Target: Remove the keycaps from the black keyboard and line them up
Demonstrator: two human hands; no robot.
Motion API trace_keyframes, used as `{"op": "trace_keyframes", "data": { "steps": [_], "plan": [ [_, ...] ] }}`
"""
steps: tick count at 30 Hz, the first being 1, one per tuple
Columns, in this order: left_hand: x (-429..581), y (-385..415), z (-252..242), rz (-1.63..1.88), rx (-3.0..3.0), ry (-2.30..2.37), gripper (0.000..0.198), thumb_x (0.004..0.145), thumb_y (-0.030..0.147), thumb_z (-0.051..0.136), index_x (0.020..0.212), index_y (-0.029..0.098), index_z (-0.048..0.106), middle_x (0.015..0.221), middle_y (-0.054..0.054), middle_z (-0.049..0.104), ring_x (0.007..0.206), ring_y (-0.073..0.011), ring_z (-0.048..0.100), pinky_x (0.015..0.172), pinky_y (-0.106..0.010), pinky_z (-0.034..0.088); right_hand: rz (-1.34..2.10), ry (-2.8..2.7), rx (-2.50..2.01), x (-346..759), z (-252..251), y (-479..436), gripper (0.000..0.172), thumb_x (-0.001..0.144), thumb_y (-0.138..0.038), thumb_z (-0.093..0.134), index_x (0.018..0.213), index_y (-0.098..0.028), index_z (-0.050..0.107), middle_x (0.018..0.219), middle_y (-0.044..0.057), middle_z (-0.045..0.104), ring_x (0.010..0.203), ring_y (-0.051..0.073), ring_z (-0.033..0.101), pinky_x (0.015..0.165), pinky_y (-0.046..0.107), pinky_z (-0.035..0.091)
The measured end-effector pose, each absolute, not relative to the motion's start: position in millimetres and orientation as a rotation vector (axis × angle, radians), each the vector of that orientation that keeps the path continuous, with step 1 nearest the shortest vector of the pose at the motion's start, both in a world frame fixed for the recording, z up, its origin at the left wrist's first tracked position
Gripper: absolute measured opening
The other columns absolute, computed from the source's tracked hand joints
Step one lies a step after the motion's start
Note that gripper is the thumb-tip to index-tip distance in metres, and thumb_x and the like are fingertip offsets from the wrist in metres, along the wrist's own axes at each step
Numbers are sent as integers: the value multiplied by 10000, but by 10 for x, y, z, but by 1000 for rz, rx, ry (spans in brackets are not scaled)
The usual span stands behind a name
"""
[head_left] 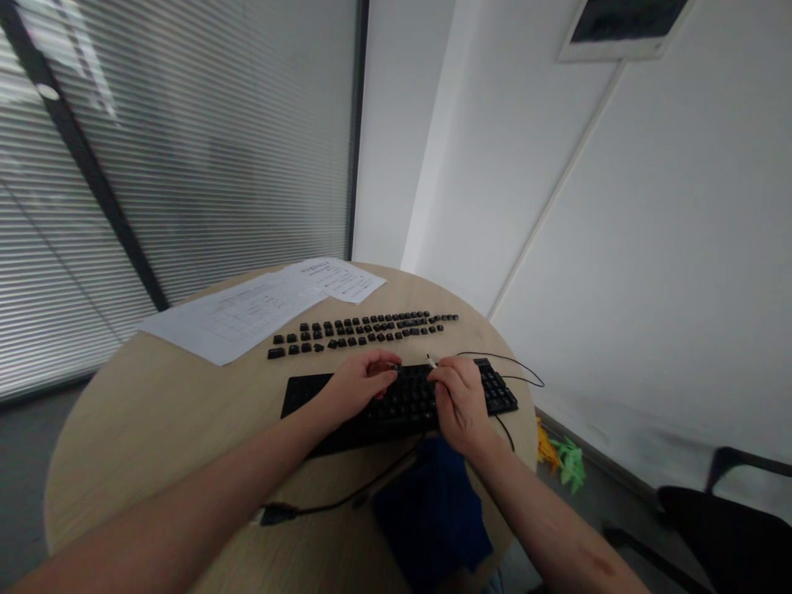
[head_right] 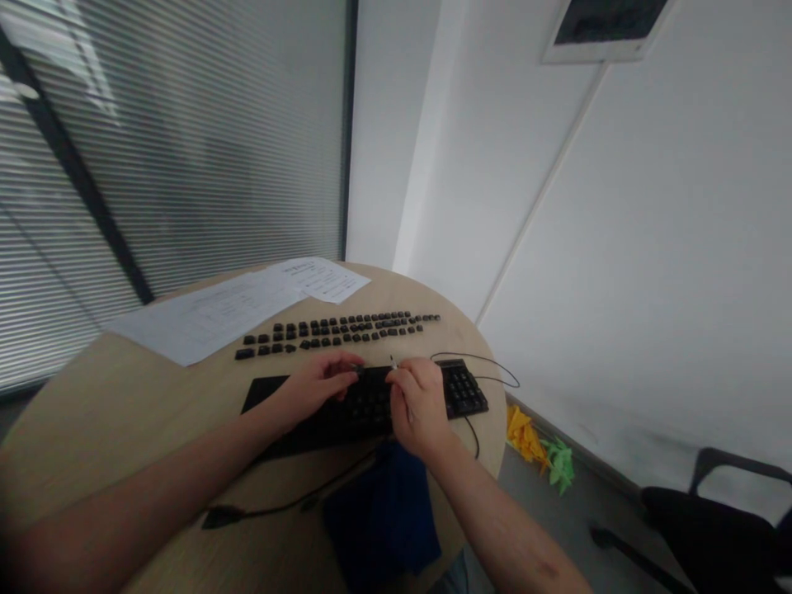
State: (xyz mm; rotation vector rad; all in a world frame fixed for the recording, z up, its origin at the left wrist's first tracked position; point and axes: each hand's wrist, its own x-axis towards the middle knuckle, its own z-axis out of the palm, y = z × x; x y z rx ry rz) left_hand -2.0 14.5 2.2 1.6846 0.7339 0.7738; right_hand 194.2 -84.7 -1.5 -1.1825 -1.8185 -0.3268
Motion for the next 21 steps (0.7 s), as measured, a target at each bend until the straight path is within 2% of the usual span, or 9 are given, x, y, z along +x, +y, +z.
{"op": "trace_keyframes", "data": {
  "steps": [8, 11, 14, 16, 21],
  "plan": [
    [17, 83, 1, 792, 1715, 713, 223, 770, 297, 641, 944, 170, 584, 712, 25, 609, 580, -109, 546, 557, -241, 443, -282, -1814, -1223, 1936, -16, -845, 217, 913, -134, 450, 992, -214, 635, 1268, 120, 569, 1189, 290, 517, 1004, 511, 392],
    [8, 84, 5, 791, 1738, 707, 224, 771, 308, 649, 940, 171, 593, 706, 24, 610, 581, -112, 544, 556, -243, 441, -143, -1902, -1108, 1953, -23, -829, 204, 879, -114, 437, 913, -214, 611, 995, 86, 644, 1002, 251, 593, 970, 477, 437],
    [1, 64, 24, 768, 1772, 699, 229, 778, 316, 647, 953, 171, 612, 750, 3, 648, 619, -125, 572, 576, -251, 455, 3, -1956, -1081, 1957, -48, -818, 198, 870, -118, 424, 871, -210, 599, 782, 46, 610, 782, 213, 590, 783, 378, 489],
    [-1, 40, 49, 746, 1816, 703, 231, 782, 320, 648, 958, 172, 631, 791, -13, 677, 668, -142, 604, 609, -264, 473, 50, -1938, -1108, 1954, -69, -812, 209, 881, -110, 416, 883, -205, 601, 786, 46, 615, 748, 198, 592, 693, 329, 475],
    [-3, 0, 100, 716, 1893, 696, 210, 792, 302, 640, 952, 168, 660, 858, -41, 721, 785, -179, 658, 722, -303, 506, 8, -1875, -1189, 1937, -97, -798, 125, 915, -151, 497, 951, -205, 604, 844, 45, 655, 752, 176, 618, 683, 292, 479]
  ]
}}
